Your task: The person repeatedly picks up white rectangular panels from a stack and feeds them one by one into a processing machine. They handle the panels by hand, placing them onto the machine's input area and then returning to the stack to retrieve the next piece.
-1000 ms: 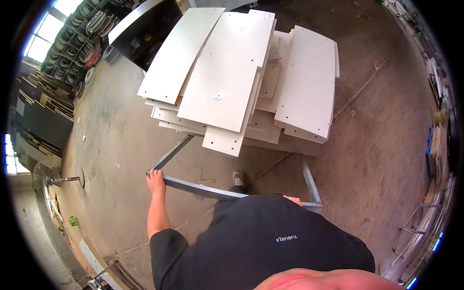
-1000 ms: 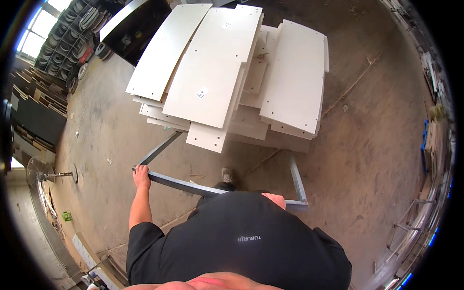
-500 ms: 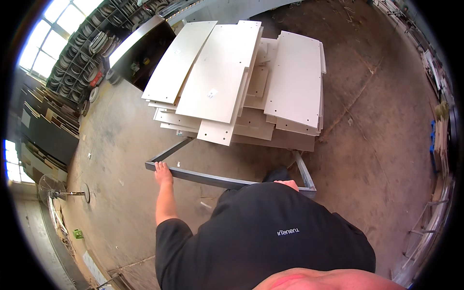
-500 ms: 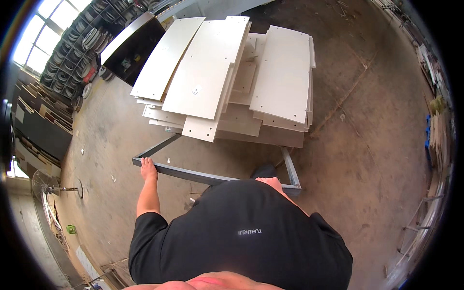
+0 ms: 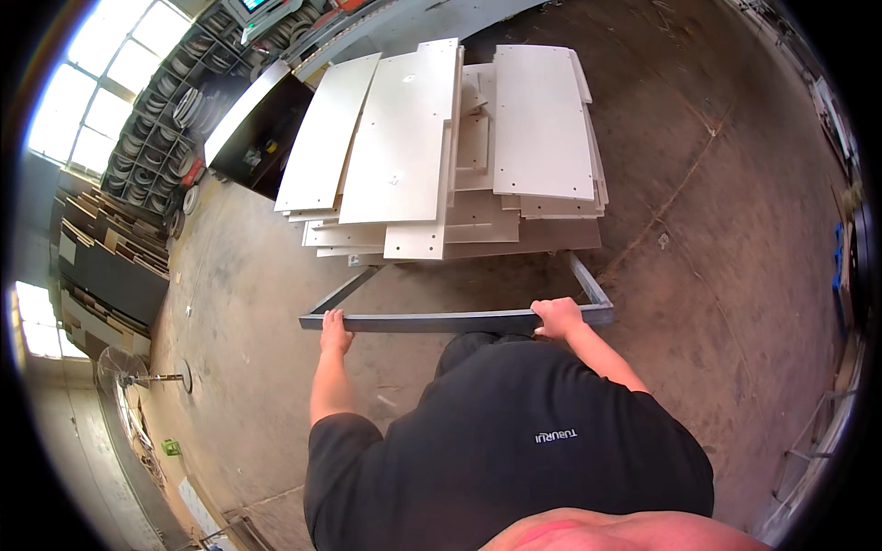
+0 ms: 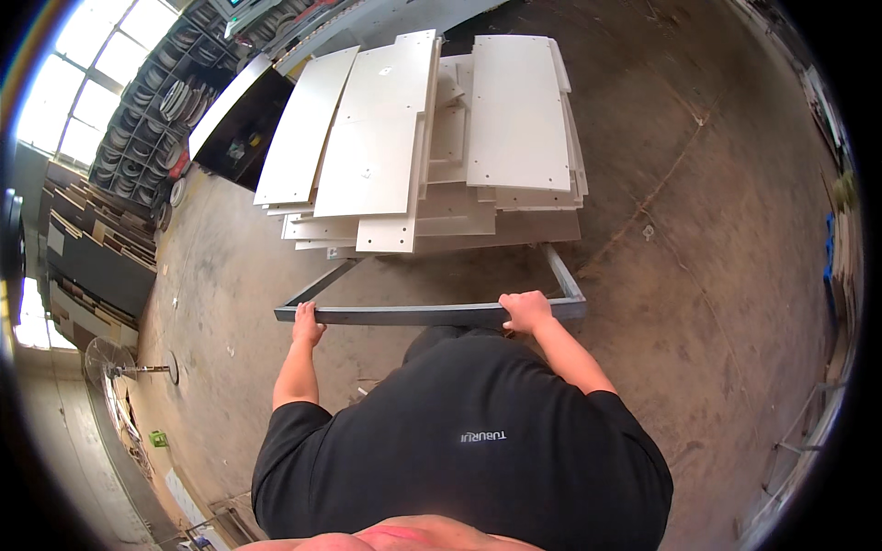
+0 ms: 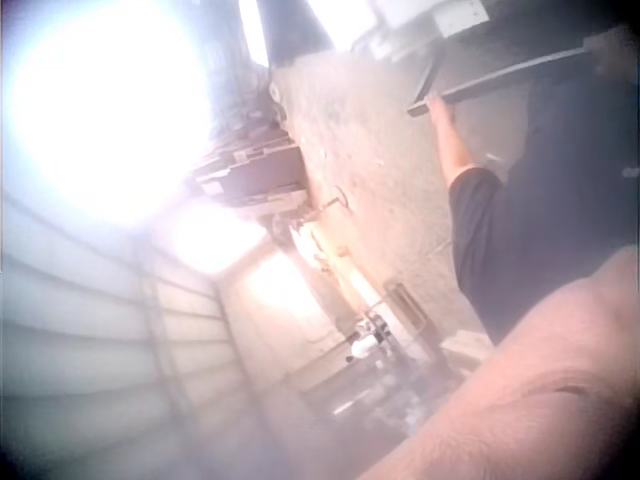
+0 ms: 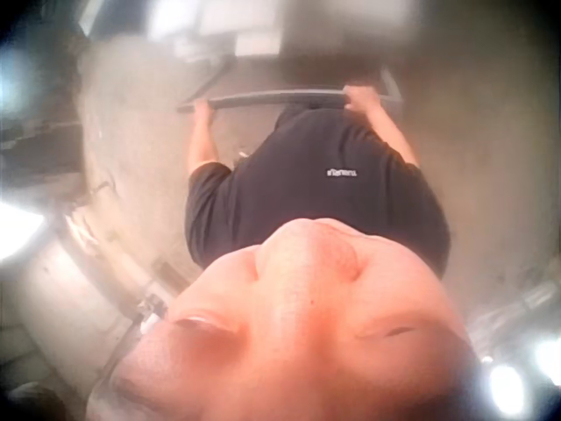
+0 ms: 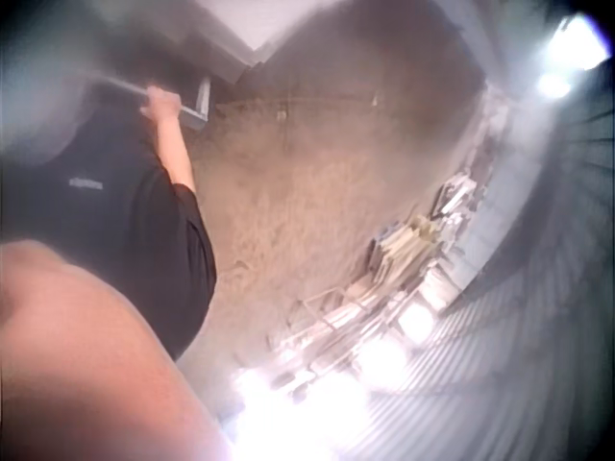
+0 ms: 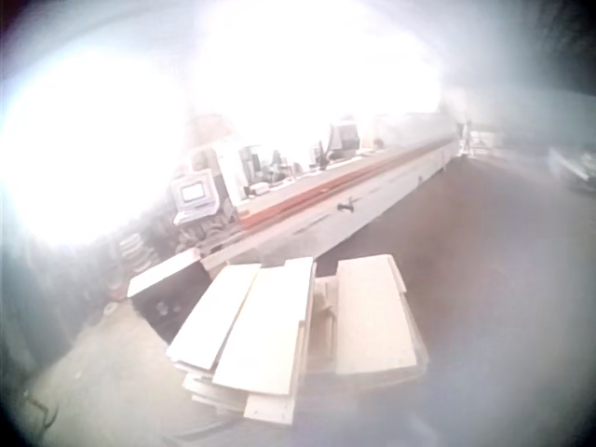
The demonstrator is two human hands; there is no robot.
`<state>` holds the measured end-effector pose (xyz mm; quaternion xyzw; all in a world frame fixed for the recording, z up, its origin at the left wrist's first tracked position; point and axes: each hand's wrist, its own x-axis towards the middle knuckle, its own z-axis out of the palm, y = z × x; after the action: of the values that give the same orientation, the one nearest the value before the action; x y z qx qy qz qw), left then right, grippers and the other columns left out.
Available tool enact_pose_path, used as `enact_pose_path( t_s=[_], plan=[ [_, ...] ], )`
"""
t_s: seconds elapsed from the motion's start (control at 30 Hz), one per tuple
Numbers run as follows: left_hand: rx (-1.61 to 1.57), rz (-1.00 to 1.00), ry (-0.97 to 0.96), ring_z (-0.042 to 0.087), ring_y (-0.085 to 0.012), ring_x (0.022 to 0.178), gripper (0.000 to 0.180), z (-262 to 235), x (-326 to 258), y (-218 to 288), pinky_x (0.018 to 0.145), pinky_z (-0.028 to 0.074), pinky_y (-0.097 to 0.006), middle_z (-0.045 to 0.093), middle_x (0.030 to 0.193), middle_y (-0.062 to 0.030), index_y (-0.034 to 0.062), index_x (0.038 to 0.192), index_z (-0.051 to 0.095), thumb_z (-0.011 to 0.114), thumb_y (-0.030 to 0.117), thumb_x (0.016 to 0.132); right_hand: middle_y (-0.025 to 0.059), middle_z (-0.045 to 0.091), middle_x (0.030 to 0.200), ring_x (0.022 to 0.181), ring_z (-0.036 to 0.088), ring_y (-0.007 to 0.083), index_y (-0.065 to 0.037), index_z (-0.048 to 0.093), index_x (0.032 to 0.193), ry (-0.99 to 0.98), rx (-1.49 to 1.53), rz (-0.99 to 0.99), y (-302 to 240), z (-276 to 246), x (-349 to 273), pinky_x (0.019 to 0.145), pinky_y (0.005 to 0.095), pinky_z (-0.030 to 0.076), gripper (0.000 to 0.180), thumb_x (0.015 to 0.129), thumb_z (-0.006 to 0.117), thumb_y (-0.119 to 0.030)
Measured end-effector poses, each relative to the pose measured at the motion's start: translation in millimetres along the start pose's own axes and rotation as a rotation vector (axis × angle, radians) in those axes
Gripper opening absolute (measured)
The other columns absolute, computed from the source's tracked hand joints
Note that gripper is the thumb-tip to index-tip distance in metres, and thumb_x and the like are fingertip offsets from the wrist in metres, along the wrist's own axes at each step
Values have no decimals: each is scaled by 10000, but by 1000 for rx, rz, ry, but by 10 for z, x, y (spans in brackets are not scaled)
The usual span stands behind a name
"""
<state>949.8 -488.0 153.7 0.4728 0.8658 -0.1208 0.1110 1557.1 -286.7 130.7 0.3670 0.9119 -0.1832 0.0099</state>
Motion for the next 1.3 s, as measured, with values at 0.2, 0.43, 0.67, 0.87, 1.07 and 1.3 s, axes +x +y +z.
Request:
enact_pose_path(
  t_s=[0.2,0.43,0.67,0.87,1.07,1.3],
  plan=[
    [234,-44,-102,442,-262,1456,709,-84,-221,145,1206,365,-501,531,1496,-44,189,1420,523,854,281,800,46,731,929,899,739,292,-145,625,982,33,-6,10,234,-198,-293,752,461,587,456,696,871,-402],
    [248,-30,-123,526,-245,1339,497,-259,-355,742,1136,369,-673,601,1301,-16,177,1249,599,824,238,811,58,712,902,896,720,298,-156,633,956,69,1,-27,818,-654,-141,762,465,568,407,648,849,-310],
    [284,-35,-145,580,-254,1299,512,-633,-510,1389,1074,446,-588,640,1283,-37,159,1262,607,823,247,806,34,726,952,973,716,265,-170,676,954,44,-82,-12,1438,-1276,155,828,436,542,357,661,846,-283],
    [183,-96,-159,596,-261,1291,465,-1073,-591,2109,1056,475,-552,652,1299,-44,143,1249,618,796,214,826,31,718,955,987,687,274,-177,694,944,81,-179,-3,2078,-1989,654,865,442,507,316,646,798,-197],
    [151,-188,-272,590,-280,1330,514,-1764,-558,2924,1060,487,-539,654,1353,-60,135,1277,619,833,269,829,40,719,986,1038,668,264,-175,707,963,79,-210,-14,2723,-2826,1133,928,418,478,296,675,778,-178],
    [45,-86,-185,630,-333,1251,553,-2291,-679,3437,1017,520,-516,677,1297,-122,127,1229,632,867,343,777,98,674,1219,1269,586,277,-113,684,1161,-45,-352,141,3108,-3604,1770,1174,440,358,486,704,792,-239]
  ],
)
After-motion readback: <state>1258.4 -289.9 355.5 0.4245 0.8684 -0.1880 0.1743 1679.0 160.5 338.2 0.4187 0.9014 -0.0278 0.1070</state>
